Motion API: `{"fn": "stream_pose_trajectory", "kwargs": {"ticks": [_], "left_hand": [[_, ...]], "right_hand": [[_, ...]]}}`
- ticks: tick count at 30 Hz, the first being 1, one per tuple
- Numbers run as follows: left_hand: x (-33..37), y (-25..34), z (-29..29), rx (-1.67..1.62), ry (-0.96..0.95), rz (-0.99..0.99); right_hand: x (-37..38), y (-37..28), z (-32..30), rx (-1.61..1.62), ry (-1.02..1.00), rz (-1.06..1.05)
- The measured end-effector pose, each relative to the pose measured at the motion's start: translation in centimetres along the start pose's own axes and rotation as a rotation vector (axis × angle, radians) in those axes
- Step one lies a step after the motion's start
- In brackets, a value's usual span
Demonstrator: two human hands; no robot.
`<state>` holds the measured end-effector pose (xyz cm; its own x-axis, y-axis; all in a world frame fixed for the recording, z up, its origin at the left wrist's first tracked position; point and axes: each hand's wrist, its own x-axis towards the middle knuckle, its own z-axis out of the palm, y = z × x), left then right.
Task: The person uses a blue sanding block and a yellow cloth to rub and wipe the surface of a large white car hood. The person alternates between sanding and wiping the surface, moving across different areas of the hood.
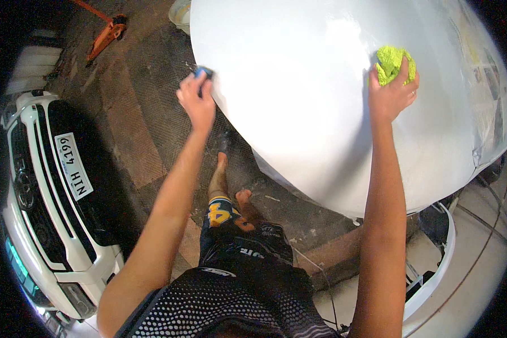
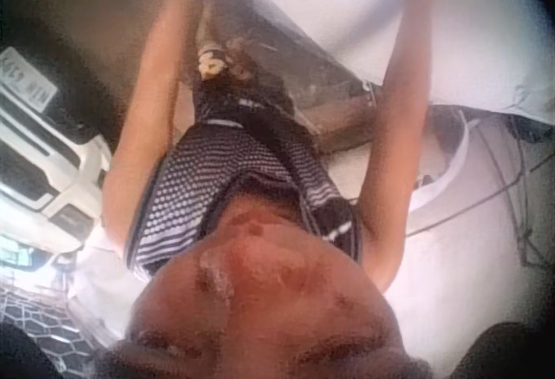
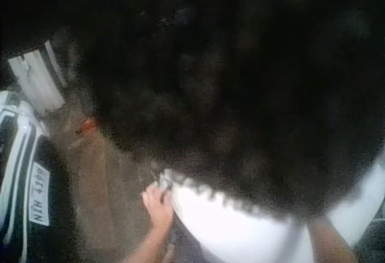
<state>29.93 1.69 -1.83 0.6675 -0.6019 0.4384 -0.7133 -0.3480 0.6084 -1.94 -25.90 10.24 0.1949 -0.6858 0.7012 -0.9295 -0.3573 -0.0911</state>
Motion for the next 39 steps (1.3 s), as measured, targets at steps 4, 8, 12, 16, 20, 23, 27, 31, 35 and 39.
{"fn": "stream_pose_trajectory", "kwargs": {"ticks": [4, 8, 12, 16, 20, 23, 27, 31, 35, 39], "left_hand": [[-12.2, 2.4, -2.0, -0.135, -0.208, 0.148], [-1.4, -0.1, -0.4, -0.031, -0.059, 0.041], [-0.8, 5.0, 2.3, -0.380, -0.122, -0.266], [-1.8, 14.6, 2.6, -0.185, -0.317, 0.681], [23.1, 6.9, 11.9, 0.088, -0.057, 0.118], [25.4, 9.2, 12.5, 0.084, -0.024, 0.195], [9.7, 13.6, 8.6, -0.232, -0.325, 0.572], [12.5, 16.4, 10.6, -0.131, -0.292, 0.826], [29.7, 17.2, 17.1, 0.036, -0.124, 0.510], [20.4, 19.3, 18.2, 0.147, -0.084, 0.471]], "right_hand": [[0.0, 0.6, -0.5, -0.009, -0.037, 0.024], [0.0, 1.3, -1.0, -0.041, -0.038, 0.038], [0.2, 0.2, -0.5, 0.020, -0.005, 0.007], [-0.1, 0.8, -1.8, 0.011, -0.032, 0.037], [0.2, -1.3, -0.9, 0.100, -0.027, 0.054], [0.4, 0.3, -1.7, 0.095, -0.024, 0.065], [-0.1, -0.1, -1.6, 0.075, -0.046, 0.101], [0.1, -0.1, -2.1, 0.120, -0.027, 0.122], [0.4, -1.4, -1.3, 0.129, -0.054, 0.151], [0.1, -1.4, -1.0, 0.145, -0.096, 0.197]]}}
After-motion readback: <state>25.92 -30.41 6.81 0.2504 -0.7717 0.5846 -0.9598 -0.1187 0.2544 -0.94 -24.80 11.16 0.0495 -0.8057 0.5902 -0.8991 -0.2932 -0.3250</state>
